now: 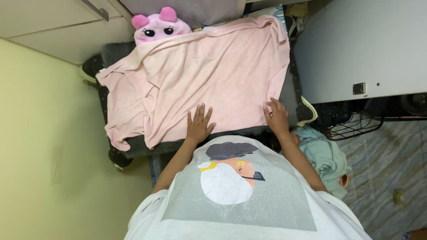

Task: The person folds a pink plush blanket with a cartoon face and then a pink patterned blanket on a dark grey surface. The person smooths and aligns the edges before folding each item into a compact rectangle and placing it with other folded items.

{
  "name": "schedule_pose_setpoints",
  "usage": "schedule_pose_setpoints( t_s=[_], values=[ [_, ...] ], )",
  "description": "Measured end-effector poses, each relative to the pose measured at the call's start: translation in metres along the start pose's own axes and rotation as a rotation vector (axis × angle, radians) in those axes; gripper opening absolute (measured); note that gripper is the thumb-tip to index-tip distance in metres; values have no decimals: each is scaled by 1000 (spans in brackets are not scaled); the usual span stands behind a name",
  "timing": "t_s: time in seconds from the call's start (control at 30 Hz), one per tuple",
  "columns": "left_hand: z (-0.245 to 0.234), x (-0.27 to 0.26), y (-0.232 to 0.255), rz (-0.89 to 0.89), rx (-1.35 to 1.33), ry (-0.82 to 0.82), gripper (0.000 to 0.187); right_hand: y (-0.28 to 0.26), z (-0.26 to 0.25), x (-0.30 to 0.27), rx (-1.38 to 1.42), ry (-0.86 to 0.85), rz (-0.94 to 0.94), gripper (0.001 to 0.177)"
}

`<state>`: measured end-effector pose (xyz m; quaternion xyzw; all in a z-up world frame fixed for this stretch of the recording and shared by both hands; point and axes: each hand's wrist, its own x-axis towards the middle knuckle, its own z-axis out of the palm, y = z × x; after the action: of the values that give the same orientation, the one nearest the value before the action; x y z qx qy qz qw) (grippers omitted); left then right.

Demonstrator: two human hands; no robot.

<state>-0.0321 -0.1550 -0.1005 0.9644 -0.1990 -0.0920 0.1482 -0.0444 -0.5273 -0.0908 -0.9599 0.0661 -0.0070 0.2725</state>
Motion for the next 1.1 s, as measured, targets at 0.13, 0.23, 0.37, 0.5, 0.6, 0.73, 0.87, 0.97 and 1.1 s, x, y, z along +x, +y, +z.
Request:
schedule_pose_setpoints(
  t_s=[0.13,0.23,0.37,0.5,0.6,0.73,0.87,0.97,1.1],
  values=[
    [1,2,0,-4,10,0,74,1,0,17,235,139,122,49],
    [2,1,0,-3,1,17,75,-2,6,31,304,160,195,56],
    [4,0,-1,-1,1,24,75,10,17,47,262,54,270,44],
    [6,2,-3,-10,26,31,74,33,23,55,403,113,209,33],
    [7,1,-2,-18,22,14,74,54,14,53,611,148,420,28],
    [-2,1,1,-13,30,10,77,80,-9,46,784,307,606,25],
    [-23,1,9,-30,-27,-67,107,102,-29,31,679,456,362,37],
    [-36,-1,11,-67,39,-248,128,107,-35,15,477,481,244,43],
    [-32,-3,9,7,-10,-76,124,97,-42,5,294,416,465,43]
  ],
)
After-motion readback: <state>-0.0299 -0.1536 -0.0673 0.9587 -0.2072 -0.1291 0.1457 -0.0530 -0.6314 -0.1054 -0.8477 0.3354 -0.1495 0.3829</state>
